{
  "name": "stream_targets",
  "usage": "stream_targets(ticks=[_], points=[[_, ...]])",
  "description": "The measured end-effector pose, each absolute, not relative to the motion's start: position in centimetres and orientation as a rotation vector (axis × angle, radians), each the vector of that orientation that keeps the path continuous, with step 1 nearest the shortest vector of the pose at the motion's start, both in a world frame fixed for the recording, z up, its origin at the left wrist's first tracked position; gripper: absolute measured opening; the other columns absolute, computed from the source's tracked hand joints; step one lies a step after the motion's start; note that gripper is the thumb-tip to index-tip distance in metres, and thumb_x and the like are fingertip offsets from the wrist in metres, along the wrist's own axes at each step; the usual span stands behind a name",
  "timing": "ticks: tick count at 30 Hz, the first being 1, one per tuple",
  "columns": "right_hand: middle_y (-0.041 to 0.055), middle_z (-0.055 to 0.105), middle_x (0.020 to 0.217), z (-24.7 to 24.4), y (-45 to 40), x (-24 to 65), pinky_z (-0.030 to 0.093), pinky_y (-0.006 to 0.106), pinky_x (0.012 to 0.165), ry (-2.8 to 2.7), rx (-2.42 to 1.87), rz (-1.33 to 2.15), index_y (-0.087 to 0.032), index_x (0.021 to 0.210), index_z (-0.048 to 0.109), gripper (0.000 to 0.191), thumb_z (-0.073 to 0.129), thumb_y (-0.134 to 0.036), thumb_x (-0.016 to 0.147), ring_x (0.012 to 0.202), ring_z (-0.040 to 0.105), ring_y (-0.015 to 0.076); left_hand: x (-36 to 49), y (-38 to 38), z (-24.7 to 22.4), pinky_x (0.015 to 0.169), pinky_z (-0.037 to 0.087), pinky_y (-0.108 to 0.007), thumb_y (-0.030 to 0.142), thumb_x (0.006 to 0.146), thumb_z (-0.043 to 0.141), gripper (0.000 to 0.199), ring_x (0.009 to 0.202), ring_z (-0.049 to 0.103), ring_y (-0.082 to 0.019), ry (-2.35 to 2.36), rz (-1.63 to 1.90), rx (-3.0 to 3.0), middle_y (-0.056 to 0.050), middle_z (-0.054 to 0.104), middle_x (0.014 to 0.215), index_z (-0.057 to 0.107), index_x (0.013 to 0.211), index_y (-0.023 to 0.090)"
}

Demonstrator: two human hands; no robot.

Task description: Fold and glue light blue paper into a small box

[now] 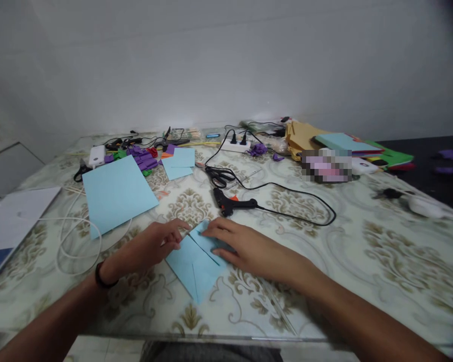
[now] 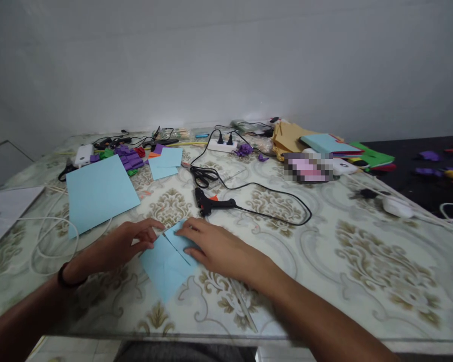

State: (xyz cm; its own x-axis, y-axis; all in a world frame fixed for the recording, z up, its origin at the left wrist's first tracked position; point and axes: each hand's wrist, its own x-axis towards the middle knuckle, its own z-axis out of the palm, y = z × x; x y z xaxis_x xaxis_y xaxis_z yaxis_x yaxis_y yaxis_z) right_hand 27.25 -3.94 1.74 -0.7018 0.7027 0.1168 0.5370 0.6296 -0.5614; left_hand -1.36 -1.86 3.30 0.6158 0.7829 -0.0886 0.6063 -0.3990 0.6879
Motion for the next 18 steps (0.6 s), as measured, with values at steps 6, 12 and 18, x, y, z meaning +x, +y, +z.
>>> stream_targets(ticks=[6, 12, 18], points=[[0.013, 0.062, 0.141, 1.6, -4.2, 27.0, 0.053, 0.048, 0.109, -2.588, -0.964, 0.716, -0.02, 0.133, 0.066, 0.034, 0.066, -0.015, 0.099, 0.13, 0.06, 0.0289, -1.7, -1.6, 2.1, 0.085, 0.056, -0.033, 0.012, 0.092, 0.062, 0.046, 0.088, 0.068, -0.019, 1.016, 0.302, 2.351, -0.005, 0.073, 0.109, 0.062, 0.136, 0.025], [0.015, 0.063, 0.137, 1.5, -4.4, 26.6, 0.054, 0.05, 0.107, -2.63, -0.946, 0.683, -0.016, 0.127, 0.07, 0.031, 0.069, -0.012, 0.096, 0.127, 0.059, 0.031, -1.9, -1.7, 0.7, 0.109, 0.05, -0.043, 0.012, 0.099, 0.061, 0.037, 0.126, 0.063, -0.026, 0.814, 0.29, 2.507, -0.008, 0.061, 0.136, 0.067, 0.132, 0.029], [0.0149, 0.063, 0.139, 1.7, -4.3, 26.7, 0.051, 0.047, 0.109, -2.633, -0.955, 0.639, -0.016, 0.126, 0.071, 0.03, 0.073, -0.015, 0.095, 0.128, 0.059, 0.0299, -1.0, -2.5, 0.4, 0.109, 0.052, -0.049, 0.023, 0.093, 0.077, 0.051, 0.129, 0.059, -0.031, 0.845, 0.259, 2.612, -0.012, 0.058, 0.14, 0.057, 0.14, 0.026]])
